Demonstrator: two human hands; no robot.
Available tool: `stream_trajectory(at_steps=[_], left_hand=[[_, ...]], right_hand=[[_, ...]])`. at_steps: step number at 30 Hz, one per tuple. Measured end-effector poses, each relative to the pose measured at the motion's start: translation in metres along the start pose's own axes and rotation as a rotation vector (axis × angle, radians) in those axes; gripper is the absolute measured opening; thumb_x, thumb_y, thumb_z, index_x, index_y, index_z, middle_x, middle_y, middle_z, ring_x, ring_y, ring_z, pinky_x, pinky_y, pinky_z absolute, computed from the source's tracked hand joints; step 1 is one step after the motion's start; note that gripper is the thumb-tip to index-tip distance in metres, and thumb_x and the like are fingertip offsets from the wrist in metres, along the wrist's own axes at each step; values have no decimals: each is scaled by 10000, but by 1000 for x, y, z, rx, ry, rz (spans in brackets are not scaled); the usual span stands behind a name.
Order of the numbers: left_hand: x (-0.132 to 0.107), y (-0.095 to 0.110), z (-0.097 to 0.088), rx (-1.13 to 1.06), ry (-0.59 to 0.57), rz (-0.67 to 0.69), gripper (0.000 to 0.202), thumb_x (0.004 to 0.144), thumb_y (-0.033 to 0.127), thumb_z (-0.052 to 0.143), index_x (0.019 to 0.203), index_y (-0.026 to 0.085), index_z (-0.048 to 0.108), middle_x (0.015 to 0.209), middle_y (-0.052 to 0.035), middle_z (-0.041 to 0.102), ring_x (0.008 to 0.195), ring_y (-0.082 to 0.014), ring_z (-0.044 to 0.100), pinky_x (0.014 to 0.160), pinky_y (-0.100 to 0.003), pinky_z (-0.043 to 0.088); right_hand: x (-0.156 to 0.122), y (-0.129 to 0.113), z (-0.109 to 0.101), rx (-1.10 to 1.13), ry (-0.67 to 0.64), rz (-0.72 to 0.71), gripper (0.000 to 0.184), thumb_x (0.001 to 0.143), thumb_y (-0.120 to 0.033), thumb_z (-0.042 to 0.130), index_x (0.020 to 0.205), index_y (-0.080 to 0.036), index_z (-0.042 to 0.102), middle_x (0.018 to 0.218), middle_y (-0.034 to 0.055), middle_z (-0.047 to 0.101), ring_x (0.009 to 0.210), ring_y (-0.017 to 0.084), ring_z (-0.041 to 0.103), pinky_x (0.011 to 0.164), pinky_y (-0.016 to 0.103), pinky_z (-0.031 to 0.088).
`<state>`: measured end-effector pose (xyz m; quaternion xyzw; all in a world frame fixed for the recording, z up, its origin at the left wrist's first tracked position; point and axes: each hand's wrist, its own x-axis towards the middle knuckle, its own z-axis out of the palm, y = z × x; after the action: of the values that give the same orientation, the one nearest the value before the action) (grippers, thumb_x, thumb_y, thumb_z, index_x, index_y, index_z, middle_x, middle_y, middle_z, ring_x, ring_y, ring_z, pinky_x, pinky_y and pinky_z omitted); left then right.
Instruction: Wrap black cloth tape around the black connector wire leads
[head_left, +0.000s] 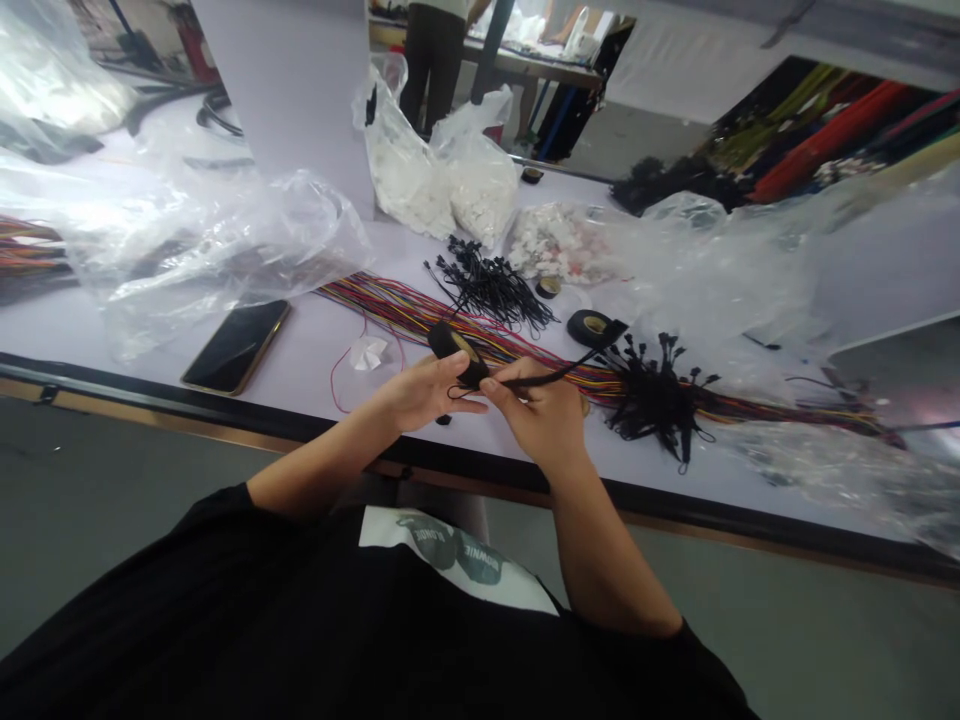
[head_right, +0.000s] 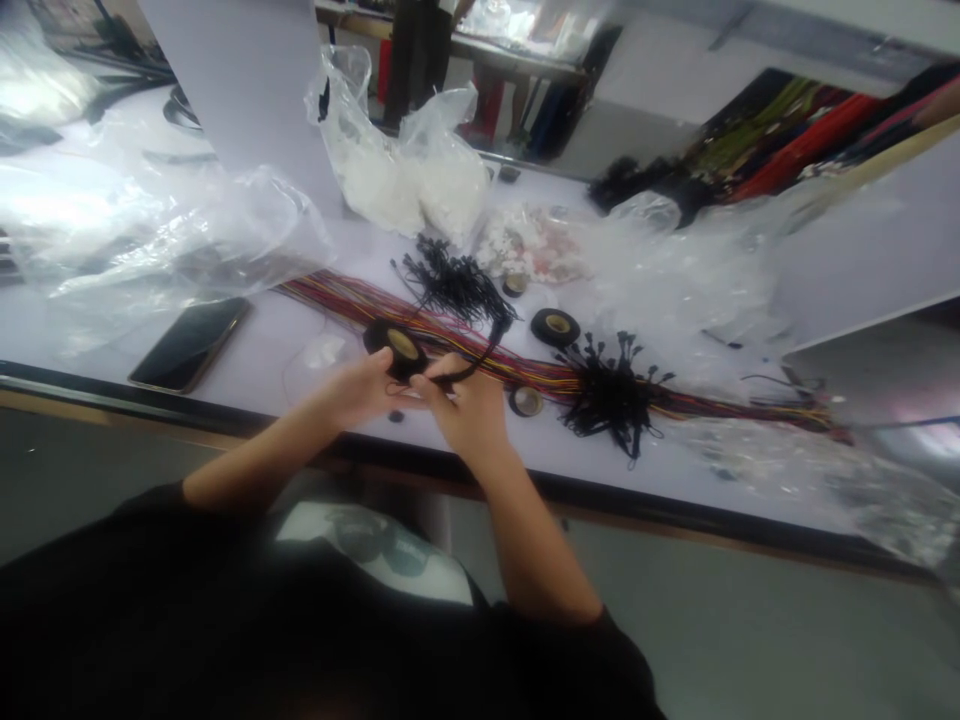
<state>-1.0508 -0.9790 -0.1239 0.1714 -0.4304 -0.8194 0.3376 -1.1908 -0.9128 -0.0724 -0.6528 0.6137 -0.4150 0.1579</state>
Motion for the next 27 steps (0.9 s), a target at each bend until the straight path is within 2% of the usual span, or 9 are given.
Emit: stream_trajectory(at_steps=[3, 6, 9, 11, 13, 15, 18, 22, 27], left_hand=[[0, -2, 5, 96, 71, 145, 491, 656, 626, 656, 877, 194, 586, 854, -65, 654, 848, -212, 635, 764, -380, 517], [-13, -4, 8, 398, 158, 343, 583, 608, 608, 710, 990, 189, 573, 967, -78, 632, 974, -240, 597, 875, -414, 486], [-30, -3, 5, 785, 23, 491, 828, 458, 514, 836, 1148, 194, 507, 1162, -119, 561, 1147, -294, 504, 1012, -474, 399], [-35, -2, 1, 919, -117, 517, 807, 465, 509, 837, 1139, 211, 509, 1225, -139, 518, 1205, -315, 456, 1042, -493, 367], [-33, -3, -1, 933, -123, 507, 588, 604, 495, 771, 1066, 214, 538, 1181, -130, 535, 1155, -282, 491, 990, -450, 418], [-26, -5, 0, 888, 11, 485, 356, 742, 416, 676, 996, 203, 548, 1034, -89, 577, 935, -194, 572, 819, -342, 492], [-16, -6, 6, 863, 179, 452, 128, 785, 275, 617, 843, 182, 550, 790, -5, 561, 632, -92, 504, 586, -222, 430], [-12, -3, 11, 968, 249, 467, 107, 758, 178, 616, 674, 173, 550, 666, 19, 548, 620, -94, 499, 589, -218, 395], [-14, 0, 13, 1024, 307, 480, 149, 765, 158, 605, 623, 173, 562, 641, 9, 577, 638, -109, 532, 623, -232, 406]], right_hand=[[0, 5, 2, 64, 37, 103, 187, 747, -356, 619, 630, -220, 567, 648, 12, 690, 642, 173, 635, 647, 307, 475], [1, 17, 7, 252, 84, 247, 236, 736, -411, 623, 636, -215, 536, 545, -10, 657, 562, 169, 632, 612, 306, 480], [3, 26, 9, 365, 113, 279, 257, 712, -421, 643, 617, -211, 529, 506, -26, 623, 503, 152, 599, 574, 293, 469], [3, 25, 7, 335, 108, 249, 235, 697, -392, 661, 601, -208, 550, 531, -23, 625, 541, 151, 601, 588, 291, 461], [3, 22, 5, 308, 88, 203, 202, 692, -354, 670, 596, -208, 569, 600, -13, 648, 606, 155, 610, 622, 298, 460], [3, 17, 4, 312, 53, 146, 172, 697, -324, 673, 606, -209, 582, 684, -6, 666, 673, 157, 617, 677, 311, 464], [4, 16, 5, 289, 43, 37, 176, 689, -300, 681, 588, -213, 567, 749, -2, 647, 760, 163, 612, 769, 337, 456], [2, 18, 12, 265, 118, 24, 242, 687, -331, 687, 563, -211, 517, 695, -19, 575, 713, 144, 573, 720, 310, 445], [-8, 12, 17, 368, -8, 259, 251, 746, -437, 641, 696, -211, 544, 516, -70, 514, 433, 97, 498, 488, 246, 412]])
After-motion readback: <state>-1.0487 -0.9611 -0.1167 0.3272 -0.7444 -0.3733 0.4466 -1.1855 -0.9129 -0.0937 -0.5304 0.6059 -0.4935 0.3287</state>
